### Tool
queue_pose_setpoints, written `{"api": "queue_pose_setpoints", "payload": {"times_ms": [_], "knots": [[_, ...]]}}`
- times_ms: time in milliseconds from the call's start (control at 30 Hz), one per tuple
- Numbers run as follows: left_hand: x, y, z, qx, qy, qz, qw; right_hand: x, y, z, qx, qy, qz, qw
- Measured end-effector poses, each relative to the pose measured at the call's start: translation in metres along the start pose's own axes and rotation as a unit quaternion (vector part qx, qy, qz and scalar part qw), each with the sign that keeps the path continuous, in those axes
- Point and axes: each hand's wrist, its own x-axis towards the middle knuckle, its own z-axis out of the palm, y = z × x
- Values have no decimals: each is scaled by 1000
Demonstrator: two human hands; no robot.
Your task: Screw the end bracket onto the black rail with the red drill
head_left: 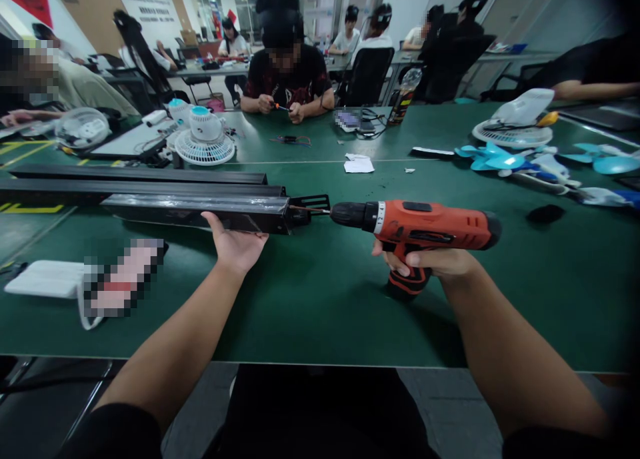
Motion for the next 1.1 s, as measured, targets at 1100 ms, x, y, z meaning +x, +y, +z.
{"api": "queue_pose_setpoints", "payload": {"times_ms": [1100], "knots": [[-1, -1, 1, -5, -10, 4, 1000, -9, 3, -4, -41, 88, 26, 995]]}}
